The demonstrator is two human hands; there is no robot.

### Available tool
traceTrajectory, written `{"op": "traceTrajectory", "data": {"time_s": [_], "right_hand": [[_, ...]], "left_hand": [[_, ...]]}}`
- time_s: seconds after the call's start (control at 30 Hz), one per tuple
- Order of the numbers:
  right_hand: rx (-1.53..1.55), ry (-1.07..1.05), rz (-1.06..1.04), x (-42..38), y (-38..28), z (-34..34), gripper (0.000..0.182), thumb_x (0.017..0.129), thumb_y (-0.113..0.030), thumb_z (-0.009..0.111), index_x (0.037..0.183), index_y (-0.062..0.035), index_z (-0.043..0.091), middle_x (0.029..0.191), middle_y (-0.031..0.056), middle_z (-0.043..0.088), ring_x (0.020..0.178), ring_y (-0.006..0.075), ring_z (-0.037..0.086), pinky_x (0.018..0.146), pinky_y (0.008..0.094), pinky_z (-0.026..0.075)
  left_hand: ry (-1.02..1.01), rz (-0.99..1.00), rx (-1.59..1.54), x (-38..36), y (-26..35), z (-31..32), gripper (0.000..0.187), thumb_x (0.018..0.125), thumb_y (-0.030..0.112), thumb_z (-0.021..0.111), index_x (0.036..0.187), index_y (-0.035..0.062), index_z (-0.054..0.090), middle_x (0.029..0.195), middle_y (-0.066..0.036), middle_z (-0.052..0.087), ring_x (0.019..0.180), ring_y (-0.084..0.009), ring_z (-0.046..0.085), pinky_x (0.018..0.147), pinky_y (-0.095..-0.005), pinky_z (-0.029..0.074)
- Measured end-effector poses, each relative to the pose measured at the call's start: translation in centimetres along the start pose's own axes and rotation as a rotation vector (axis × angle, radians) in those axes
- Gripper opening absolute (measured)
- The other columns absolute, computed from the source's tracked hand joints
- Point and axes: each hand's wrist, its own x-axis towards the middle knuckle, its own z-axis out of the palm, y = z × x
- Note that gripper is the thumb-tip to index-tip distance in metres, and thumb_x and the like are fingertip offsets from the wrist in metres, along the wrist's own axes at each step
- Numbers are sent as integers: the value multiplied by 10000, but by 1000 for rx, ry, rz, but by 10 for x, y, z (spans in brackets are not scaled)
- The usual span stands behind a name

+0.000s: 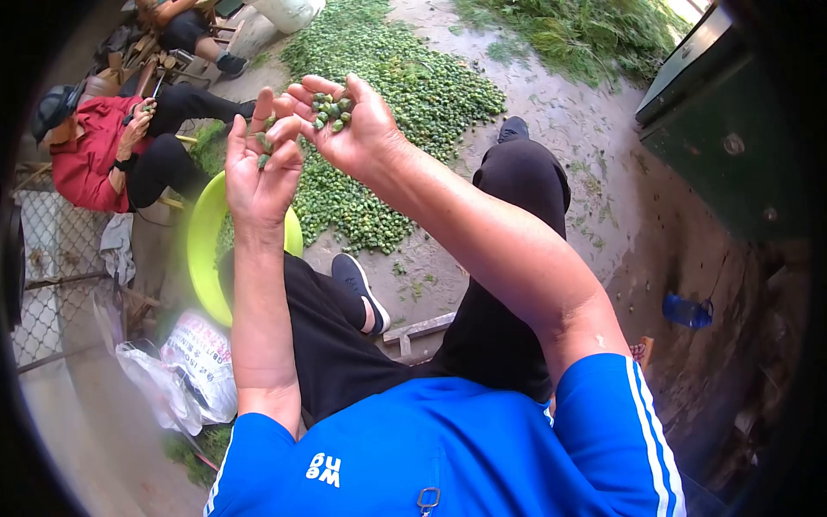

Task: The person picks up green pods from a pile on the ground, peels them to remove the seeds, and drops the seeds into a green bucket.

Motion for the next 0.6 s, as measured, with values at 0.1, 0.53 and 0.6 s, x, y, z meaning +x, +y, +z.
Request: {"op": "traceTrajectory", "data": {"time_s": [0.1,0.53,0.6], "right_hand": [[59,-141,78,5,-4,-11,560,1008,-377,201,1133,76,504,1120,239,536,1011,314,548,909,426,486],[-235,61,165,7,-21,-22,458,1004,-354,305,1084,28,545,968,162,611,716,192,587,522,263,458],[-230,98,152,5,-16,-19,475,1007,-349,280,1108,41,532,997,181,611,752,214,605,541,276,480]], "left_hand": [[144,91,101,0,-5,11,510,1005,373,277,1271,-16,473,1194,-202,543,867,-219,556,533,-256,441],[388,73,310,-3,12,-4,703,978,544,196,1274,-39,456,1015,-164,561,639,-128,395,401,-205,278],[323,74,336,-7,27,-17,679,982,531,217,1261,-33,472,990,-149,562,622,-113,390,401,-199,272]]}}
